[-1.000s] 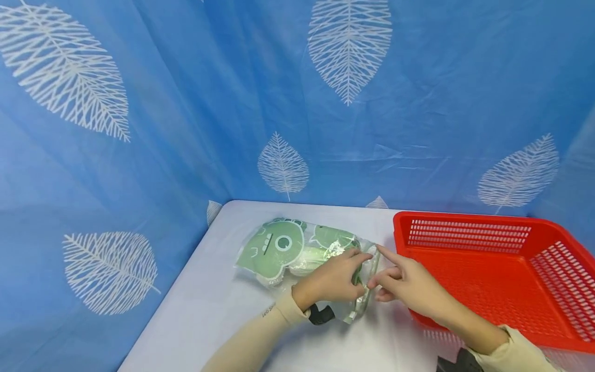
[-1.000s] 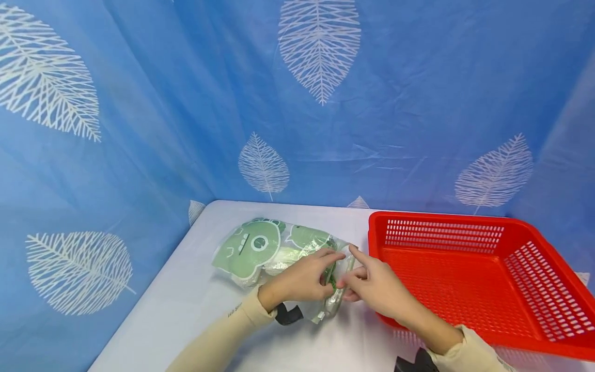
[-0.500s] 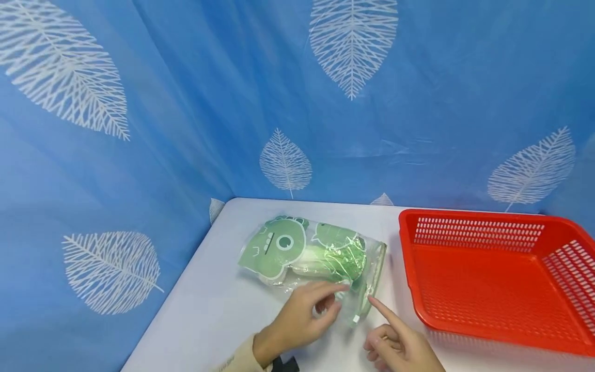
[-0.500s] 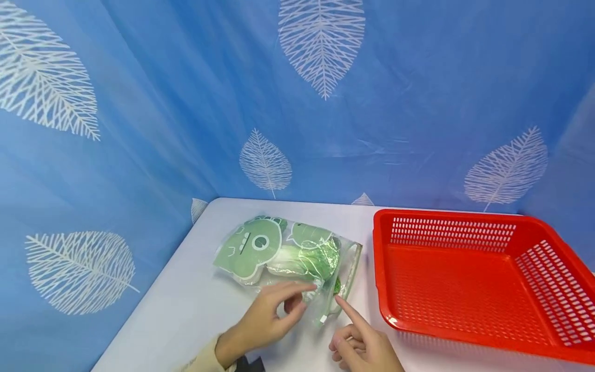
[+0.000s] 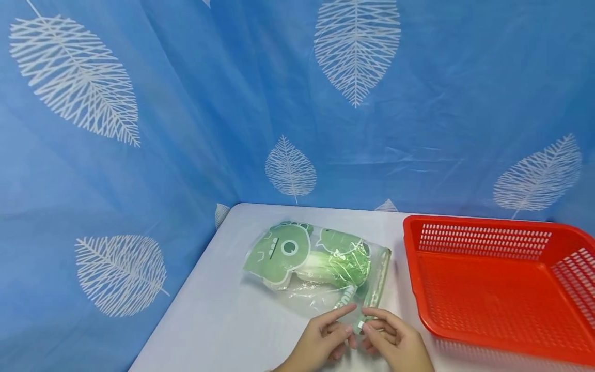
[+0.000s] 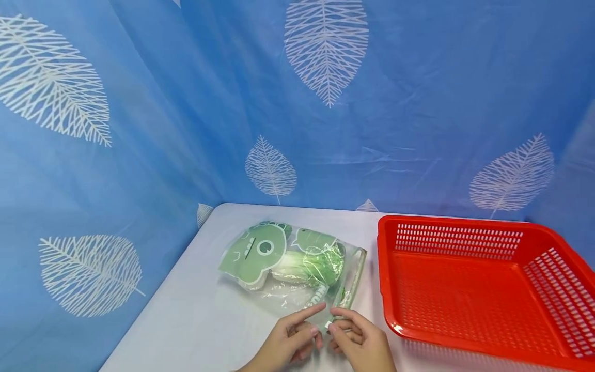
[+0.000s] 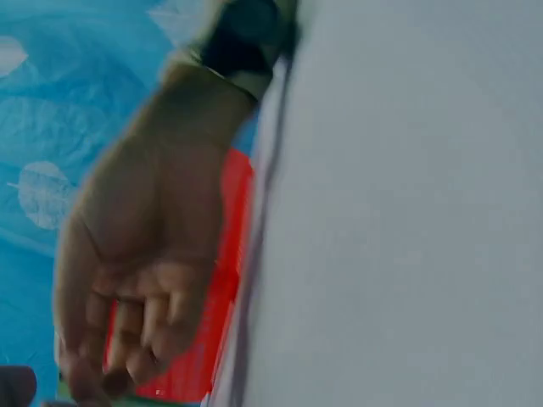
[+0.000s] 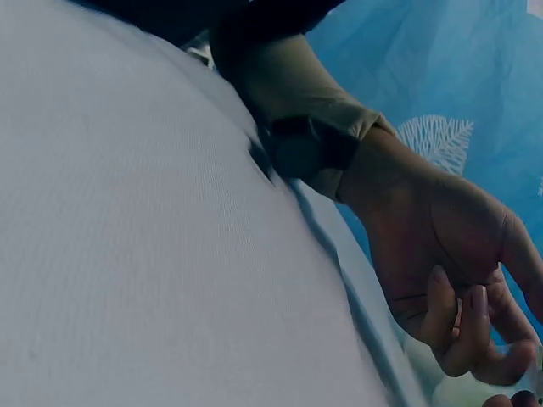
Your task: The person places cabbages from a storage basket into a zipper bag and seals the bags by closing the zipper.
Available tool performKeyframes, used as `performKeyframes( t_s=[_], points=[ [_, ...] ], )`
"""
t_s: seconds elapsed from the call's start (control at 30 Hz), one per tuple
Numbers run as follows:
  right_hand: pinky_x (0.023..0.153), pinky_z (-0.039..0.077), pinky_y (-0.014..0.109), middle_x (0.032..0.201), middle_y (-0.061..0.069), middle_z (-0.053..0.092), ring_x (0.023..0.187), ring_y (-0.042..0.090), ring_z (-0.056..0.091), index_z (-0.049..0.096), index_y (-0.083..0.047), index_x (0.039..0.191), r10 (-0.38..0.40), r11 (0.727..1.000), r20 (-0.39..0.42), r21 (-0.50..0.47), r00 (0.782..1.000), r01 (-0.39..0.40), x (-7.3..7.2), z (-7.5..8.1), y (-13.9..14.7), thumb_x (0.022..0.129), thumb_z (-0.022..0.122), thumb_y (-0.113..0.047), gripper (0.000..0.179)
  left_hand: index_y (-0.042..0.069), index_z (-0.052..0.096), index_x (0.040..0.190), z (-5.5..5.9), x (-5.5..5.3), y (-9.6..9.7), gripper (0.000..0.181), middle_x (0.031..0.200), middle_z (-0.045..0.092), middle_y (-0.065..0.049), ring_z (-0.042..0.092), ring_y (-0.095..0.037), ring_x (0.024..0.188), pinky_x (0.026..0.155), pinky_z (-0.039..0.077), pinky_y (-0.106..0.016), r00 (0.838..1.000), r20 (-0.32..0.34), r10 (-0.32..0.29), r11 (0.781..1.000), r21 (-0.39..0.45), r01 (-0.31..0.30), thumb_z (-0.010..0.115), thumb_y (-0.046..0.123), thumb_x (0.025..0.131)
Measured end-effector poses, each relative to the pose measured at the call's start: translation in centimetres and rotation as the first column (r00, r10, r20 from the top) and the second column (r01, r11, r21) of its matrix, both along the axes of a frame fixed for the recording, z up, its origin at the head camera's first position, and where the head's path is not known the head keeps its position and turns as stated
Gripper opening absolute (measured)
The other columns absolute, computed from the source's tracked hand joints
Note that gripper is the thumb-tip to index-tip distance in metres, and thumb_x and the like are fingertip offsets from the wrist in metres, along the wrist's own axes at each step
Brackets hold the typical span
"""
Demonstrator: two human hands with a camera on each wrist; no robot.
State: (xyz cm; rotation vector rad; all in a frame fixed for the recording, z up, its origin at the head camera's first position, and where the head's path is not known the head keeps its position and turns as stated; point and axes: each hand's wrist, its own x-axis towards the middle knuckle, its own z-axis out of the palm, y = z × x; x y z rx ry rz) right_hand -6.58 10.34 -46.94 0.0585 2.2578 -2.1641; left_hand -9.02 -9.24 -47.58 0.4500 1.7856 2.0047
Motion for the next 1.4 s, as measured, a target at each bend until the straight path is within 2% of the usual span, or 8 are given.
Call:
performKeyframes(
  t_s=[0.1,0.23,0.33,0.43,0.5,0.97,1.2,1.4],
  points=[
    [0.065,0.062,0.037,0.088,0.010,0.074,0.073,0.025,0.073,0.070,0.001,0.120,-0.010,1.000,0.026,-0.014,1.000,0.011,-0.1,-0.4,0.1,0.090,0.076,-0.009,0.032,0.012,0.059,0.146,-0.2,0.2,0.9,0.045,0.082,0.064,0.000,0.047,-0.002,0.056,0.046,0.037,-0.014,0.996,0.078,0.044,0.999,0.027,-0.046,0.062,0.017,0.101],
    [0.063,0.062,0.038,0.088,0.010,0.074,0.073,0.024,0.073,0.072,0.002,0.116,-0.019,1.000,0.017,-0.014,1.000,0.019,0.0,-0.8,0.0,0.087,0.077,-0.004,0.030,0.007,0.064,0.139,-0.6,0.5,1.7,0.041,0.075,0.061,0.002,0.051,-0.002,0.058,0.051,0.044,-0.014,0.991,0.059,0.117,0.993,0.021,-0.119,0.065,0.015,0.099],
    [0.062,0.062,0.038,0.088,0.009,0.074,0.072,0.024,0.073,0.074,0.001,0.114,-0.025,1.000,0.007,-0.015,1.000,0.025,0.2,-0.9,-0.3,0.086,0.078,-0.004,0.029,0.001,0.066,0.135,-0.8,0.6,1.7,0.038,0.074,0.062,-0.017,0.055,-0.001,0.062,0.057,0.050,-0.014,0.990,0.014,0.141,0.990,0.028,-0.141,0.065,0.013,0.099],
    [0.061,0.062,0.037,0.087,0.008,0.074,0.070,0.024,0.073,0.075,-0.001,0.112,-0.048,0.999,-0.007,-0.011,0.999,0.048,0.4,-1.0,-0.4,0.085,0.079,-0.004,0.027,-0.001,0.065,0.134,-0.9,0.5,1.5,0.037,0.086,0.061,-0.038,0.059,-0.001,0.067,0.063,0.052,-0.014,0.993,-0.019,0.113,0.993,0.038,-0.112,0.064,0.011,0.099],
    [0.061,0.062,0.036,0.086,0.008,0.074,0.070,0.024,0.073,0.075,-0.002,0.110,-0.059,0.998,-0.015,-0.013,0.998,0.059,0.4,-1.0,-0.5,0.085,0.079,-0.002,0.025,0.000,0.065,0.135,-0.9,0.4,1.5,0.038,0.094,0.060,-0.044,0.061,-0.001,0.069,0.066,0.053,-0.014,0.995,-0.035,0.095,0.995,0.037,-0.094,0.065,0.010,0.099],
    [0.063,0.061,0.034,0.087,0.005,0.076,0.074,0.020,0.073,0.077,-0.003,0.103,-0.044,0.998,-0.034,0.041,0.998,0.045,0.5,-0.9,-0.6,0.085,0.078,-0.001,0.018,0.004,0.069,0.133,-0.7,0.6,1.1,0.043,0.090,0.077,-0.008,0.068,-0.006,0.071,0.069,0.060,-0.024,0.993,-0.043,0.109,0.994,-0.022,-0.111,0.075,0.011,0.091],
    [0.069,0.062,0.029,0.092,0.006,0.077,0.080,0.017,0.074,0.080,-0.007,0.100,-0.091,0.994,0.006,0.057,0.996,0.091,0.8,-0.4,-0.8,0.082,0.082,-0.002,0.018,0.004,0.070,0.130,-0.6,0.8,1.2,0.043,0.089,0.077,-0.005,0.068,-0.005,0.069,0.070,0.059,-0.022,0.992,-0.019,0.127,0.991,-0.036,-0.128,0.078,0.010,0.088],
    [0.069,0.060,0.026,0.092,0.003,0.077,0.078,0.013,0.073,0.081,-0.011,0.100,-0.162,0.976,0.009,0.152,0.987,0.159,0.0,-0.5,-0.8,0.084,0.083,-0.012,0.016,0.007,0.072,0.129,-0.5,0.8,1.3,0.042,0.087,0.077,-0.004,0.069,-0.006,0.068,0.067,0.060,-0.025,0.988,-0.039,0.147,0.987,-0.061,-0.149,0.078,0.009,0.087]
  ],
)
